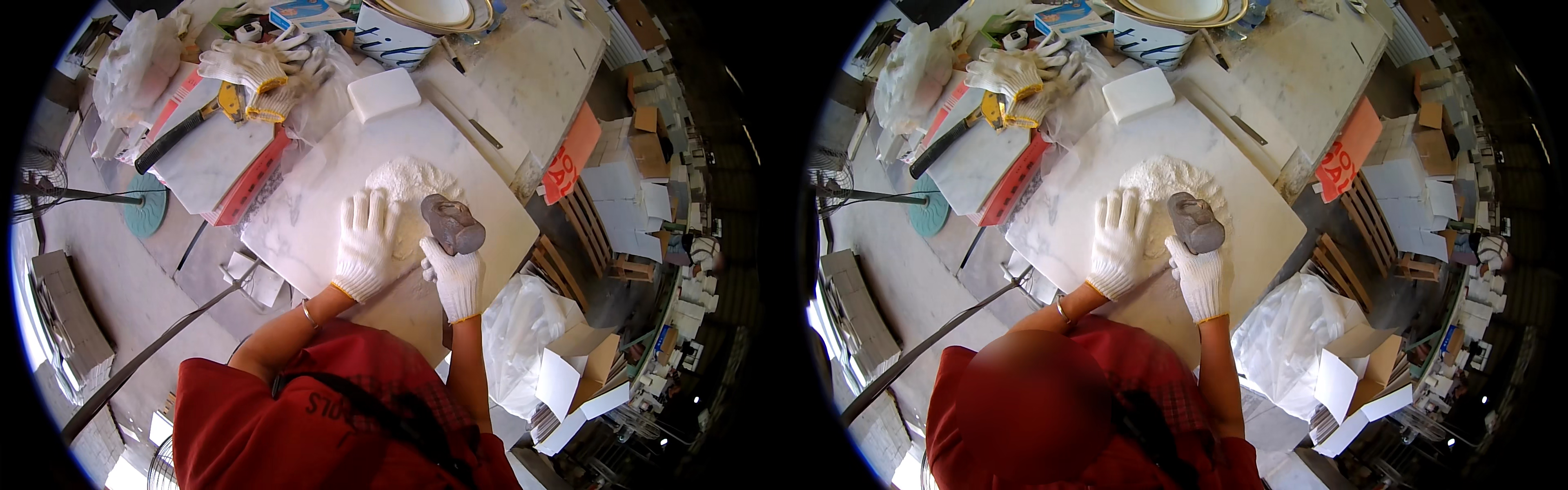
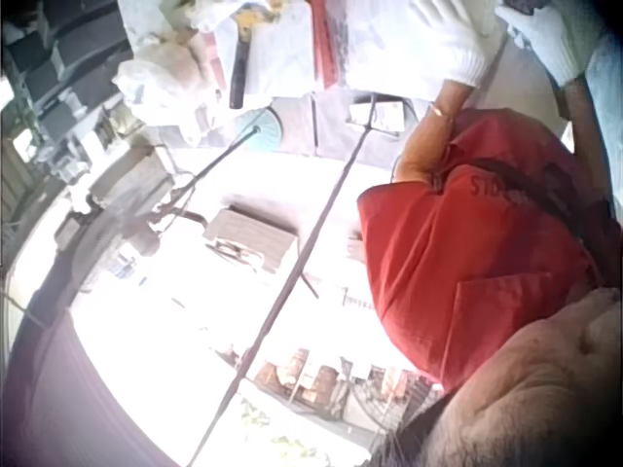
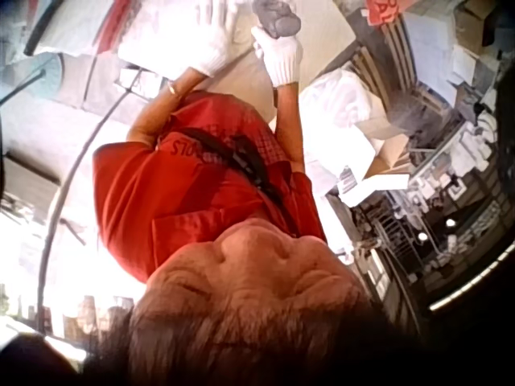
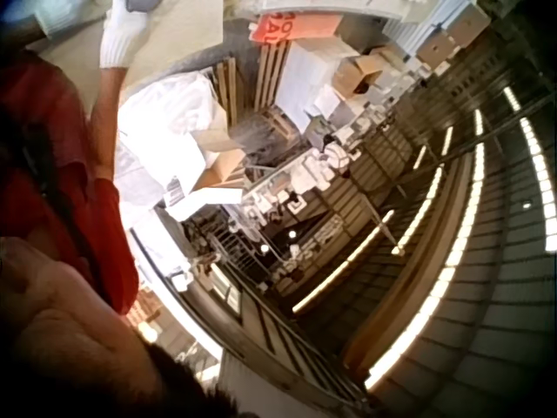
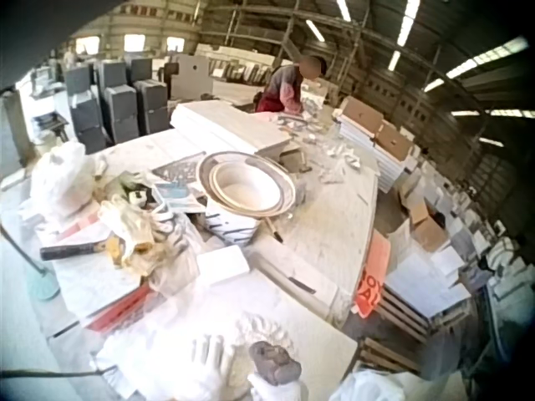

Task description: The person repeatedly hammers a small lump of clay on a white board using a hammer. The person holds the clay with the left hand and strikes it with the right hand throughout the clip.

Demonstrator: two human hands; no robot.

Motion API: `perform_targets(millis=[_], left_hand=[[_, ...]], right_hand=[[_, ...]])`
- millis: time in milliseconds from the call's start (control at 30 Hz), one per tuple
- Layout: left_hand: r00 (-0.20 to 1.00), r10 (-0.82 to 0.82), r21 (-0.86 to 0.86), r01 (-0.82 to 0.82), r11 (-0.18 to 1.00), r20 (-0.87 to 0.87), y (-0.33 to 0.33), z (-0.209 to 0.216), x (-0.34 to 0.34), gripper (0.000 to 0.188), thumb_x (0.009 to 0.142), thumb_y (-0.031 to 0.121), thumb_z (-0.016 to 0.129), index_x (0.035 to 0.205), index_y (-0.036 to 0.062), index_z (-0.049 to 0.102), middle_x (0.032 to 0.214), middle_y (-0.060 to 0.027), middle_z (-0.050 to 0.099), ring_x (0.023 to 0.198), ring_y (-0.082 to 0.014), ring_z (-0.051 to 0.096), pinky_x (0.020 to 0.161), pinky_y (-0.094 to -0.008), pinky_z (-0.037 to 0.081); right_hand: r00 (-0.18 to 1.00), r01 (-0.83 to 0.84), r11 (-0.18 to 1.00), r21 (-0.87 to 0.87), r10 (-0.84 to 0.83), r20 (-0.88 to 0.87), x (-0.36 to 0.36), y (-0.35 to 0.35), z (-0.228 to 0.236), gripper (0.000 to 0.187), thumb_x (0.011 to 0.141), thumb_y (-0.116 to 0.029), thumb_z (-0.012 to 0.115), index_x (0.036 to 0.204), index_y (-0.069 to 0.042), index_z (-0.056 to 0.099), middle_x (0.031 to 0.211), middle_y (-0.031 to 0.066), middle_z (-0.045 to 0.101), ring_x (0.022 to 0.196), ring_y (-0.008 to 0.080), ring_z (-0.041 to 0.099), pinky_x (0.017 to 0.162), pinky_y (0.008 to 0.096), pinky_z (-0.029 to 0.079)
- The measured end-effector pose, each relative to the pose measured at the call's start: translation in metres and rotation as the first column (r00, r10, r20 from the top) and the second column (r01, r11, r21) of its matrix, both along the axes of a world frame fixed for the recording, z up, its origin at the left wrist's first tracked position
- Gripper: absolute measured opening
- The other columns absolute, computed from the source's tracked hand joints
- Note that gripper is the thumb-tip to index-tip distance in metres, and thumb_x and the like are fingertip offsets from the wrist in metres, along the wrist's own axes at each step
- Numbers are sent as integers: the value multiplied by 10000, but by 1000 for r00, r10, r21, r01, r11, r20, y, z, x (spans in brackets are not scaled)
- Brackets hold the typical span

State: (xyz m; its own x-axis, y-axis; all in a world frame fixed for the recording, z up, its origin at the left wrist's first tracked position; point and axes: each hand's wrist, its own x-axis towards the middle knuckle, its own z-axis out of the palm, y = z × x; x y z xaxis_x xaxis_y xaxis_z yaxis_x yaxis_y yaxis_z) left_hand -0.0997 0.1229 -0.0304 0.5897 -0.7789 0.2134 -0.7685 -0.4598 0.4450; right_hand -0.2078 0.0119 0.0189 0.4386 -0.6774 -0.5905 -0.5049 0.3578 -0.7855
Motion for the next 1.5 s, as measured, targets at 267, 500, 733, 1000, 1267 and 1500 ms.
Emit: perform_targets(millis=[267,500,733,1000,1267,1500], left_hand=[[1000,1,-5,-1,1000,19,0,1,1,872,764,588,758,1353,-24,560,1385,-261,508,1334,-455,444,1150,-589,337],[1000,13,18,-13,1000,5,1,1,-1,883,751,561,795,1386,8,530,1413,-248,492,1359,-462,431,1168,-605,309],[999,-6,-2,7,1000,33,3,-7,1,842,786,547,766,1372,-12,538,1406,-265,494,1335,-460,441,1155,-595,331],[1000,2,17,-2,1000,-7,2,-1,0,870,754,559,789,1379,7,540,1420,-256,481,1357,-467,422,1154,-608,314],[1000,-3,-32,3,999,-4,3,2,1,851,743,559,791,1350,9,557,1387,-260,498,1335,-464,439,1135,-593,339],[1000,-3,-49,2,999,-9,3,0,1,822,746,528,794,1321,-15,568,1357,-259,511,1315,-459,452,1115,-579,363]], right_hand=[[995,-28,984,175,45,-91,-2,-16,6,240,906,-162,811,1053,-107,628,681,74,632,443,145,548,399,285,418],[996,-83,994,-75,80,-44,0,0,20,253,908,-202,819,960,-19,653,692,63,650,523,132,606,468,268,473],[984,-108,976,188,132,-119,-5,-18,-13,226,903,-193,808,1030,-87,655,666,71,621,447,133,545,413,285,421],[999,-21,994,-109,26,45,-6,2,37,260,932,-201,793,1056,-1,685,699,71,663,557,136,639,470,255,473],[989,-68,981,184,89,-114,-10,-20,-17,301,911,-171,804,1140,-101,622,676,80,640,435,165,568,392,310,429],[998,-23,999,-38,25,60,-10,-4,36,218,914,-128,799,1058,-5,693,757,67,689,555,136,634,464,276,488]])
